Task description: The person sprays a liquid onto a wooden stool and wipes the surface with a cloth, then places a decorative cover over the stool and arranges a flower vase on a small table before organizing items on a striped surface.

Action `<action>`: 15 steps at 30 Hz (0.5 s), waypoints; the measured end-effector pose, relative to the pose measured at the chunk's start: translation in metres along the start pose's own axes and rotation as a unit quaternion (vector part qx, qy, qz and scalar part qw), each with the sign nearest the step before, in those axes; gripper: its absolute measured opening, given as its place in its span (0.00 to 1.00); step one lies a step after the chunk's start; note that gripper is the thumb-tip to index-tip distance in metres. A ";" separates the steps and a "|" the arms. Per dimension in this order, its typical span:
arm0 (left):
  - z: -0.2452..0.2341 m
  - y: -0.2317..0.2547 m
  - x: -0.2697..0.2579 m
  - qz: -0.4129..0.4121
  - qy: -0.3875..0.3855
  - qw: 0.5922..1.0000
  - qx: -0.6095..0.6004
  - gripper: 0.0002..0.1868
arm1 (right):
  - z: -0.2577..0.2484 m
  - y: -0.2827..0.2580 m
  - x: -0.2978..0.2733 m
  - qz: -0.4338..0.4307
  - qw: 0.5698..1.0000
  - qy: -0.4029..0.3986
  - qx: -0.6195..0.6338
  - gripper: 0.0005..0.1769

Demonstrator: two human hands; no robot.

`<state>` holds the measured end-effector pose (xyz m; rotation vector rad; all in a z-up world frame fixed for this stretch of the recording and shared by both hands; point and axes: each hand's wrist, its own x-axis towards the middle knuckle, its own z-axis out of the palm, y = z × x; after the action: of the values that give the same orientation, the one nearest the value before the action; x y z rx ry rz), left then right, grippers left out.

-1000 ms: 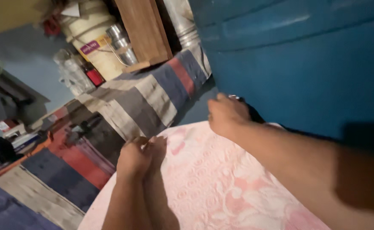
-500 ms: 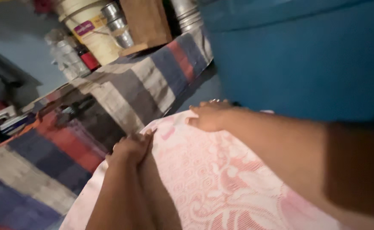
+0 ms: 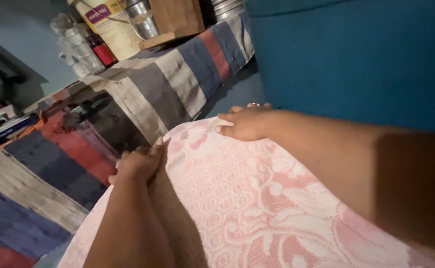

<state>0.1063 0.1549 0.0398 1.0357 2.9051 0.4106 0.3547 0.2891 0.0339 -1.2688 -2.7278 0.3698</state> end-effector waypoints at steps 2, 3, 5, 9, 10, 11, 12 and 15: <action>0.000 -0.001 0.004 0.000 0.010 1.000 0.004 0.48 | 0.000 0.003 0.002 0.005 1.000 0.022 0.011 0.38; 0.000 0.000 0.006 -0.004 -0.009 1.000 0.009 0.49 | 0.002 0.005 0.004 0.007 0.999 0.033 0.016 0.38; -0.002 0.000 0.010 -0.024 -0.031 0.999 0.011 0.50 | 0.007 0.008 0.010 -0.118 0.990 0.078 0.024 0.37; -0.002 -0.002 0.014 -0.087 -0.041 0.995 0.009 0.51 | 0.018 0.006 0.018 -0.311 0.943 0.109 0.043 0.33; -0.001 -0.004 0.017 -0.099 -0.041 0.994 0.009 0.51 | 0.018 0.004 0.018 -0.278 0.957 0.081 0.028 0.33; 0.003 -0.007 0.023 -0.092 -0.035 0.995 -0.003 0.50 | 0.018 0.001 0.016 -0.243 0.969 0.053 0.012 0.33; 0.008 -0.014 0.031 -0.086 -0.028 0.996 -0.015 0.49 | 0.016 0.000 0.014 -0.205 0.978 0.026 -0.004 0.34; 0.023 -0.052 0.083 0.010 0.001 0.999 -0.045 0.46 | 0.007 -0.003 0.006 -0.122 0.992 0.038 -0.018 0.36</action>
<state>0.0126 0.1736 0.0089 1.0533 2.8496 0.5380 0.3475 0.2909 0.0277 -0.9190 -2.7914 0.2446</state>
